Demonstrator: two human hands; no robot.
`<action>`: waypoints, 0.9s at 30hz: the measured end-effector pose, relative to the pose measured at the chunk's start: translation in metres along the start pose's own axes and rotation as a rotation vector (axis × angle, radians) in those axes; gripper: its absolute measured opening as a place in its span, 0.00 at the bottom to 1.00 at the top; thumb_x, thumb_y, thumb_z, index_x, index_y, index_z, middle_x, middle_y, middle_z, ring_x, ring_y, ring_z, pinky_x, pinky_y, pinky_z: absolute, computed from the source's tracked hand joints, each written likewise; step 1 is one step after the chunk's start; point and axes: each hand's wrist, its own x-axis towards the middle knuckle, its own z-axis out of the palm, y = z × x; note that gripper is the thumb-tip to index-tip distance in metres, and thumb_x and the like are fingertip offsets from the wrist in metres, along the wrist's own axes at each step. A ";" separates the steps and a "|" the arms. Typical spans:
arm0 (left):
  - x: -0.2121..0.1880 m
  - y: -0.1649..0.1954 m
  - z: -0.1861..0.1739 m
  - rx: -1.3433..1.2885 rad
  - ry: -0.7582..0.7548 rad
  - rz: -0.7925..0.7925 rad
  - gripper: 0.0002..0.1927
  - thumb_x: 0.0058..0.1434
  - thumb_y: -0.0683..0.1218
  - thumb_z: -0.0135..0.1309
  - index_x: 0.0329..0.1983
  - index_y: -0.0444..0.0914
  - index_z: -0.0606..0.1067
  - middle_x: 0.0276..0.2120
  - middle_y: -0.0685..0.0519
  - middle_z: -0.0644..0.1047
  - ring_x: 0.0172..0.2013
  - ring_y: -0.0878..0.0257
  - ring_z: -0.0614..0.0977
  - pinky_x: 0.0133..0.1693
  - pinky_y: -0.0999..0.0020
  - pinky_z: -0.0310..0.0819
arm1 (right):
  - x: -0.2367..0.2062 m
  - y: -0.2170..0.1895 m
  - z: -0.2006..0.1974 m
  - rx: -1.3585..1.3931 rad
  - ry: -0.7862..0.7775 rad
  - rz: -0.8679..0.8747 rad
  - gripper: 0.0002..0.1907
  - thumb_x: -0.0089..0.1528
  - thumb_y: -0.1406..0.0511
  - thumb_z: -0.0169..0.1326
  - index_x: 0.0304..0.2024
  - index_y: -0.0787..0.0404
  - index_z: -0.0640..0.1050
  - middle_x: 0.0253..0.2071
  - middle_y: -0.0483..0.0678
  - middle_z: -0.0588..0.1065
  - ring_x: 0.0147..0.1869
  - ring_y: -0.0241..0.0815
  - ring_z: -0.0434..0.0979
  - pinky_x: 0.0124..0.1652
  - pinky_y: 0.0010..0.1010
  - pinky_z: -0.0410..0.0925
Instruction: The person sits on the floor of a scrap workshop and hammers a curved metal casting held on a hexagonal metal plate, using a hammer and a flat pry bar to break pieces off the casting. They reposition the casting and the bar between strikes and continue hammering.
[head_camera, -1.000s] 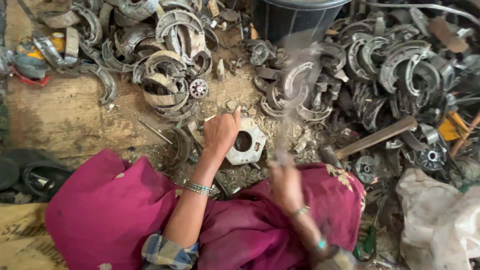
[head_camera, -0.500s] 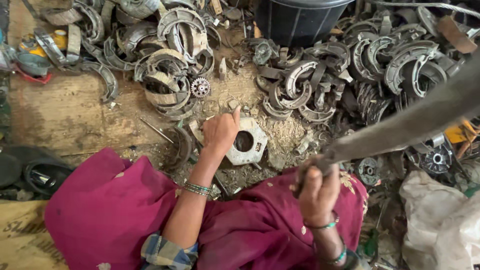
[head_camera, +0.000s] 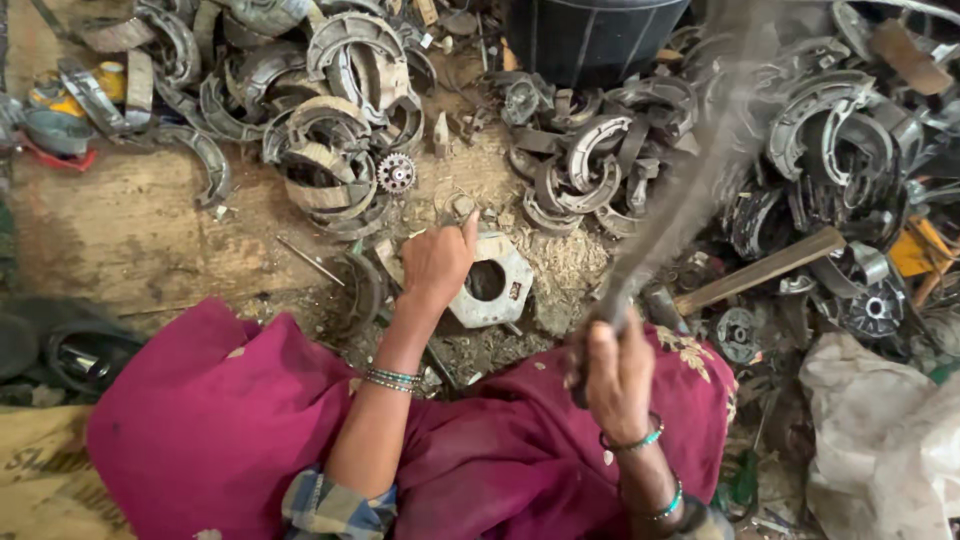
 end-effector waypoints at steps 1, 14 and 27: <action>0.000 0.000 0.000 0.000 -0.001 -0.004 0.36 0.73 0.62 0.41 0.19 0.34 0.81 0.19 0.36 0.78 0.24 0.39 0.82 0.30 0.44 0.75 | -0.001 -0.005 0.002 0.155 -0.036 -0.171 0.17 0.71 0.54 0.45 0.46 0.62 0.68 0.25 0.42 0.69 0.22 0.32 0.68 0.21 0.28 0.66; 0.003 -0.004 0.000 -0.053 -0.019 0.020 0.37 0.72 0.62 0.39 0.19 0.34 0.81 0.18 0.35 0.77 0.24 0.37 0.82 0.31 0.43 0.75 | 0.016 0.039 0.026 -0.362 -0.067 0.229 0.18 0.69 0.54 0.44 0.44 0.63 0.72 0.20 0.48 0.73 0.20 0.37 0.72 0.19 0.32 0.66; 0.004 -0.001 -0.007 -0.097 -0.195 -0.068 0.39 0.74 0.62 0.35 0.18 0.35 0.80 0.17 0.38 0.77 0.22 0.41 0.83 0.33 0.44 0.74 | 0.051 0.118 0.050 -0.814 -0.120 -0.426 0.09 0.72 0.62 0.48 0.46 0.63 0.72 0.30 0.56 0.74 0.28 0.57 0.74 0.27 0.42 0.68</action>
